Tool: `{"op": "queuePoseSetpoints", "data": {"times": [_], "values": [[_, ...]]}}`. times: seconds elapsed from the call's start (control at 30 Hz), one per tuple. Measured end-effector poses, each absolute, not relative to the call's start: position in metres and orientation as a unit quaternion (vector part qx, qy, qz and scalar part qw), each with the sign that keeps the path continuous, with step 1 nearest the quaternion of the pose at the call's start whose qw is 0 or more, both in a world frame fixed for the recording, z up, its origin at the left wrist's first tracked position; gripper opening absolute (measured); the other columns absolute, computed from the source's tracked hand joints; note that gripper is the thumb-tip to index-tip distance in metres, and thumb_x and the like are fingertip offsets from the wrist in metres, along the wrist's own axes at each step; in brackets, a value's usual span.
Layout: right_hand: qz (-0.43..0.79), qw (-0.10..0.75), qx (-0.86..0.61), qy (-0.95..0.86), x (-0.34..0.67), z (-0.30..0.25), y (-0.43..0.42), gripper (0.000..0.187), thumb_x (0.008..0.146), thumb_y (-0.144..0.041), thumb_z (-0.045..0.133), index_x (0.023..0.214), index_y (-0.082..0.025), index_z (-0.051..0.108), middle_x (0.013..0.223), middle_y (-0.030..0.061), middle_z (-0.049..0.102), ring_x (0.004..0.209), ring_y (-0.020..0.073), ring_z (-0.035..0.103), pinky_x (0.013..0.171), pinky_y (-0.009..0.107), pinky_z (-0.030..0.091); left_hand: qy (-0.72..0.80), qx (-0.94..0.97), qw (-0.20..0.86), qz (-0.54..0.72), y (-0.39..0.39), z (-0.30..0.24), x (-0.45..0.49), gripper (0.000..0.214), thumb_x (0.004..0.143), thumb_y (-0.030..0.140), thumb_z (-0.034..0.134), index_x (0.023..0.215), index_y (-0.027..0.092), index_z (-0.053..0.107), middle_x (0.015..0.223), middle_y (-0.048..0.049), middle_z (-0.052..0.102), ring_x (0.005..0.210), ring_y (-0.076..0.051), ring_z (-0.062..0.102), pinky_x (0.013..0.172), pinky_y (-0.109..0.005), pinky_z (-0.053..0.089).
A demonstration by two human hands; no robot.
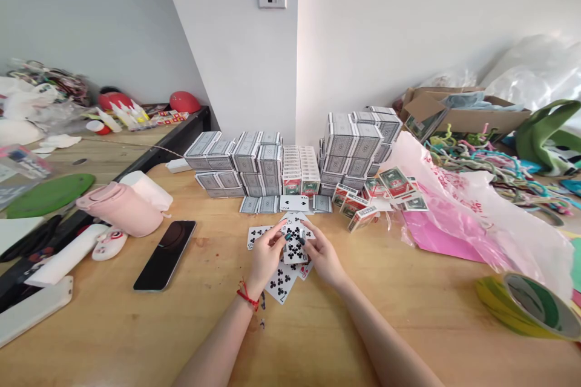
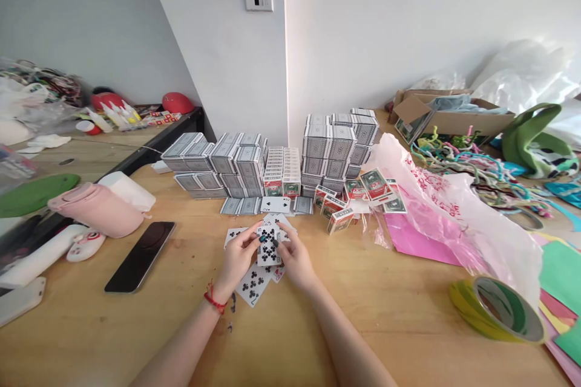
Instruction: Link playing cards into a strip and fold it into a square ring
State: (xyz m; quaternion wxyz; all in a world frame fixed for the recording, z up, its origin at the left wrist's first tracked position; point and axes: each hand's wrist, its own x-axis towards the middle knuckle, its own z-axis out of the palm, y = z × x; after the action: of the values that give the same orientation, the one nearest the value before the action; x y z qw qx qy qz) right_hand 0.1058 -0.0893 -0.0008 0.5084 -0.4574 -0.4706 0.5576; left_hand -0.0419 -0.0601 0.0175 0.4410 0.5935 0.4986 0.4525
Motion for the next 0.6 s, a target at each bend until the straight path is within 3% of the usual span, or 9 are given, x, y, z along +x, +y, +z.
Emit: {"op": "queuePoseSetpoints", "data": {"times": [0.17, 0.3, 0.6], "values": [[0.532, 0.525, -0.477, -0.462, 0.106, -0.004, -0.088, 0.054, 0.078, -0.038, 0.049, 0.126, -0.017, 0.038, 0.053, -0.0077, 0.039, 0.044, 0.0069, 0.033, 0.042, 0.017, 0.032, 0.508, 0.561, 0.466, 0.459, -0.062, 0.018, -0.038, 0.043, 0.071, 0.027, 0.057, 0.112, 0.017, 0.054, 0.07, -0.0004, 0.06, 0.059, -0.011, 0.053, 0.054, -0.021, 0.043], [0.522, 0.531, -0.486, -0.458, 0.107, -0.006, -0.087, 0.057, 0.077, -0.039, 0.051, 0.128, -0.015, 0.039, 0.052, -0.008, 0.033, 0.045, 0.0065, 0.028, 0.042, 0.017, 0.026, 0.516, 0.531, 0.477, 0.473, -0.063, 0.015, -0.036, 0.033, 0.07, 0.028, 0.06, 0.1, 0.014, 0.056, 0.074, -0.0038, 0.065, 0.066, -0.013, 0.06, 0.062, -0.025, 0.048], [0.547, 0.539, -0.477, -0.427, 0.109, -0.007, -0.086, 0.063, 0.077, -0.038, 0.052, 0.132, -0.015, 0.034, 0.056, -0.0065, 0.035, 0.048, 0.0069, 0.03, 0.046, 0.019, 0.029, 0.514, 0.544, 0.45, 0.486, -0.062, 0.004, -0.036, 0.03, 0.073, 0.025, 0.057, 0.102, 0.017, 0.062, 0.098, -0.008, 0.066, 0.086, -0.018, 0.062, 0.076, -0.03, 0.05]]}}
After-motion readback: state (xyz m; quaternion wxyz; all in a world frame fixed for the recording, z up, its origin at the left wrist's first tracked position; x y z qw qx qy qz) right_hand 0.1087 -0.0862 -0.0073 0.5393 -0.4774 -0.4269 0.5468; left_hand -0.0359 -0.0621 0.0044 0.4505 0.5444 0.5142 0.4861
